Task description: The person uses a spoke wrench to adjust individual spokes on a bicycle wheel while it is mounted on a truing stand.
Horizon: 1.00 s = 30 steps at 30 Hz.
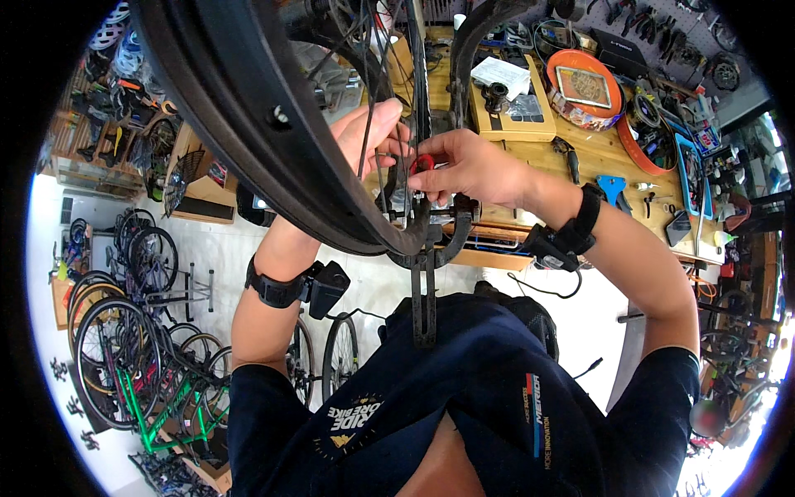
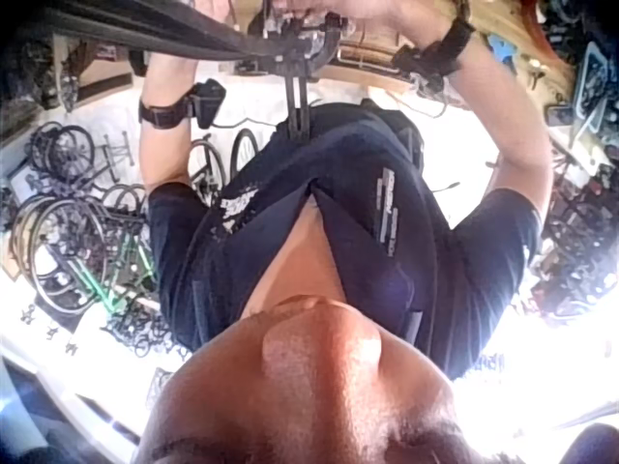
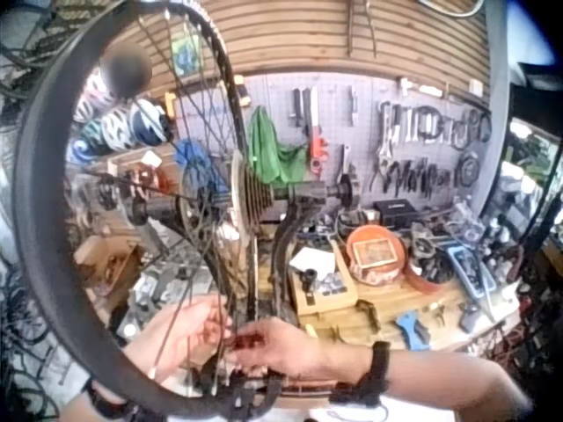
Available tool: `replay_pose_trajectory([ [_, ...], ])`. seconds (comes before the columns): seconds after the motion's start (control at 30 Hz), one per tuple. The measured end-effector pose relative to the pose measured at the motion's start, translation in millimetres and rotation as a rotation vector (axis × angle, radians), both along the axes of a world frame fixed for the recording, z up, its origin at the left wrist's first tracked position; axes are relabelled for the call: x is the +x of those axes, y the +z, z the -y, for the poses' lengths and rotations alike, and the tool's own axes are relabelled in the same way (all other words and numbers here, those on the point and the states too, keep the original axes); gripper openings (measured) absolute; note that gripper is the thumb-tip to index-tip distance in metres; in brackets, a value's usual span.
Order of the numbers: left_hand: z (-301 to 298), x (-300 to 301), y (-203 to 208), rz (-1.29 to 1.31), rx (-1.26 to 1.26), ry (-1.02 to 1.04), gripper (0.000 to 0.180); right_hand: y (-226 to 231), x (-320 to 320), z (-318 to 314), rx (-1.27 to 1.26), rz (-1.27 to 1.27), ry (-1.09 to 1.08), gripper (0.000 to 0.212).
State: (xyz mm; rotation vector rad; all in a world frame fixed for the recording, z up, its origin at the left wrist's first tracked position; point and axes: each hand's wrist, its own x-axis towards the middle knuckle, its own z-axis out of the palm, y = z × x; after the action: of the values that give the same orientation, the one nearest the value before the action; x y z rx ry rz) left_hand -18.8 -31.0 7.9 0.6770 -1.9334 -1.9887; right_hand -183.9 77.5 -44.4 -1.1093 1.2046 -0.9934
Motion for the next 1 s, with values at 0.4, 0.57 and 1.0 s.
replay_pose_trajectory([
  [0.4,0,1,1,-0.035,0.106,-0.017,0.059,5,23,-10,-0.109,-0.405,-0.219,0.029],
  [0.57,-3,1,5,-0.015,0.1,0.014,0.061,-9,17,-5,-0.093,-0.199,-0.202,0.033],
  [1.0,1,-2,-2,0.012,0.093,-0.007,0.06,5,27,-3,-0.15,-0.6,-0.183,0.023],
])
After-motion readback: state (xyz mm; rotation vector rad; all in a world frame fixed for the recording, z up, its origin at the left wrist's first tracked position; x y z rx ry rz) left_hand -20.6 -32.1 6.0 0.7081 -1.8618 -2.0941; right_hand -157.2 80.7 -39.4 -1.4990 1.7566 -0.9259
